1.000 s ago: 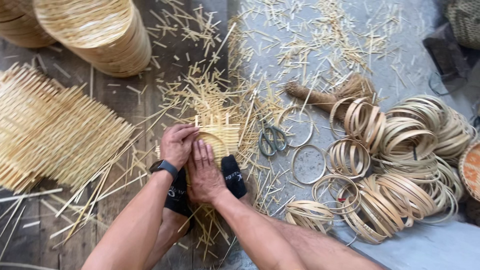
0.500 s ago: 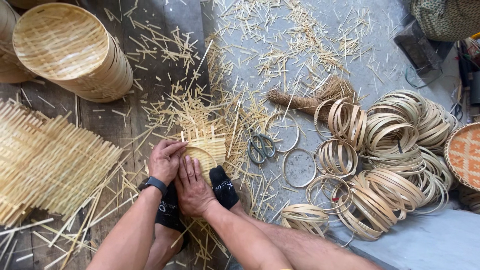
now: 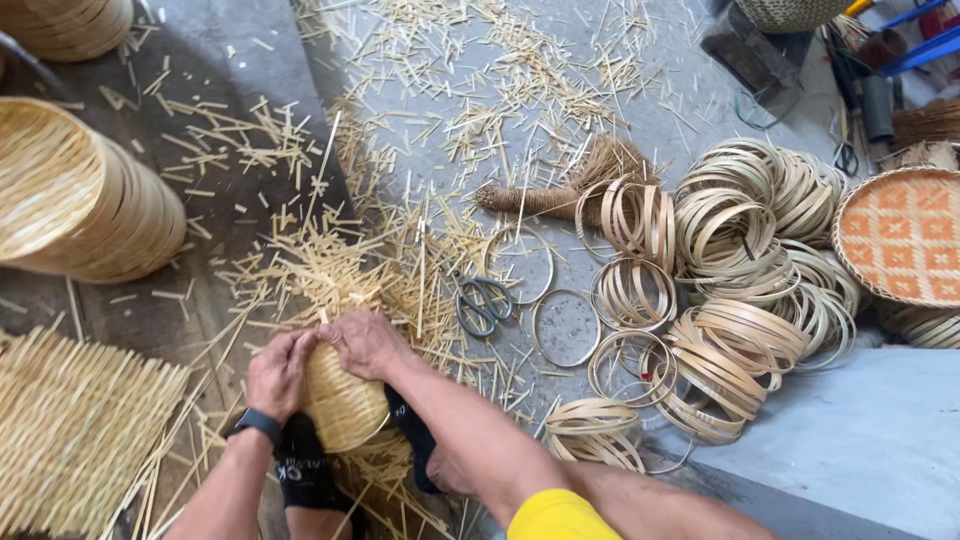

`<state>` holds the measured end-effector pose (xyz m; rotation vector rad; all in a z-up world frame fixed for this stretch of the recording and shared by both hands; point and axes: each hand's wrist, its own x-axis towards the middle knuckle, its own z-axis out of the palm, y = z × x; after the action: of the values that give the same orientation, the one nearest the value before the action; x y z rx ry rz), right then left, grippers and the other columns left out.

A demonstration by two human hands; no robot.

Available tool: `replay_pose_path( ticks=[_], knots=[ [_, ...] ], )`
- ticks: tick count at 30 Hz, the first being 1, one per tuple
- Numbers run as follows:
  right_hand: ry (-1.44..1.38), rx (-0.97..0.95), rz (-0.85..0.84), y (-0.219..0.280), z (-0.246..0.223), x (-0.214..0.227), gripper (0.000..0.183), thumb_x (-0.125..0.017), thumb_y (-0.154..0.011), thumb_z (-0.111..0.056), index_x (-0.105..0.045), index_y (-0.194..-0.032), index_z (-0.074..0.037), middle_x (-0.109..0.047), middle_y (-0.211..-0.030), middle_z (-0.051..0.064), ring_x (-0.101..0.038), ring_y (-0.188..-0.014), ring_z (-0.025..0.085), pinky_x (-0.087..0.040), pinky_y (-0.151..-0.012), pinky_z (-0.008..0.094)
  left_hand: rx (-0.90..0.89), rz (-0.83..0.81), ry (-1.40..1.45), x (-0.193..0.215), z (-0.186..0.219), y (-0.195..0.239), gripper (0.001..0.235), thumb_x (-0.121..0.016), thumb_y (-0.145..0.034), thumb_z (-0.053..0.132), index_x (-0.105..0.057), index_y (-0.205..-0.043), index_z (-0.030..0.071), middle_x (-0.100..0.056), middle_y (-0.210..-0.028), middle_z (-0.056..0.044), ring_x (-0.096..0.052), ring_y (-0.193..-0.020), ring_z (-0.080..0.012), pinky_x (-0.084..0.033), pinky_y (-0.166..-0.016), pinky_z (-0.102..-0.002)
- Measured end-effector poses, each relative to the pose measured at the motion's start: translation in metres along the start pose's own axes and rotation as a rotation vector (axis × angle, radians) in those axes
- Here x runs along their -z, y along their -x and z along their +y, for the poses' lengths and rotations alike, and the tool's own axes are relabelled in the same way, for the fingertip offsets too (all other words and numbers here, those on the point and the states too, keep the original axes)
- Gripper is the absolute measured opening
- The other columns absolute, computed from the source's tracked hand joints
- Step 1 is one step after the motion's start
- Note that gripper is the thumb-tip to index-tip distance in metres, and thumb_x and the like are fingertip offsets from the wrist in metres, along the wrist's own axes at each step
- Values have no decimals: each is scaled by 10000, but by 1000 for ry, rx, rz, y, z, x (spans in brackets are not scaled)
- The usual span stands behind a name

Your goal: The person weaves bamboo strips into circular basket bases using a wooden mold and shears. They repeatedly place a woven mat over the mold, trim the edges, and stack the finished pieces.

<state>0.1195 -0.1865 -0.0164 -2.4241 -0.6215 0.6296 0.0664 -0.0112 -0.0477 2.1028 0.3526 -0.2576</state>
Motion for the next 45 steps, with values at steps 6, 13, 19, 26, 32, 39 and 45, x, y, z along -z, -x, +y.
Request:
replay_pose_path(
  ticks=[6, 13, 19, 26, 32, 39, 45],
  knots=[
    [-177, -269, -138, -19, 16, -11, 653, -382, -1105, -472, -644, -700, -31, -423, -511, 49, -399, -470, 214, -446, -526, 449, 66, 4, 212, -8, -25, -8, 297, -691, -973, 311, -755, -1054, 32, -748, -839, -91, -632, -750, -137, -514, -693, -297],
    [-197, -272, -151, -17, 13, -14, 645, -311, -1116, -492, -601, -727, -67, -467, -600, 60, -462, -564, 247, -483, -581, 457, 57, -13, 414, -14, -50, -24, 290, -717, -977, 299, -759, -962, 12, -694, -809, -53, -558, -729, -100, -459, -653, -271],
    [141, -81, -41, 17, -1, 42, 441, -315, -1073, -385, -649, -1048, -97, -620, -1109, 120, -554, -1095, 239, -437, -1055, 444, 79, -5, 52, -2, -26, -13, 409, -641, -1064, 425, -752, -1123, 36, -732, -1028, -117, -675, -889, -199, -519, -786, -324],
    [619, -223, -211, 130, 22, 235, 443, -493, -1036, -428, -704, -964, -45, -704, -1022, 158, -667, -1028, 335, -510, -951, 482, -155, -47, -52, 38, 64, 27, 453, -863, -760, 355, -709, -1092, 88, -741, -1014, -122, -712, -906, -225, -600, -808, -363],
    [311, -301, -73, 174, 75, 217, 357, -602, -962, -399, -726, -943, -65, -717, -948, 165, -683, -922, 349, -546, -833, 487, -639, -76, -442, 21, 66, 94, 367, -826, -706, 123, -681, -1043, 122, -687, -946, -66, -645, -876, -236, -565, -775, -395],
    [92, -396, 270, 138, 189, 61, 308, -775, -853, -271, -686, -1040, -43, -667, -1118, 186, -615, -1097, 342, -508, -941, 470, -463, -93, -601, 7, 14, 132, 250, -738, -881, 274, -639, -1097, 196, -670, -1050, -11, -620, -1085, -213, -539, -979, -406],
    [257, -543, 200, 115, 229, 23, 586, -795, -797, -265, -507, -1211, 32, -585, -1192, 254, -584, -1131, 389, -536, -864, 469, -314, 272, -363, -30, 46, 93, 1075, -903, -580, 457, -427, -1419, -19, -513, -1330, -269, -493, -1216, -407, -410, -1039, -551]
  ],
)
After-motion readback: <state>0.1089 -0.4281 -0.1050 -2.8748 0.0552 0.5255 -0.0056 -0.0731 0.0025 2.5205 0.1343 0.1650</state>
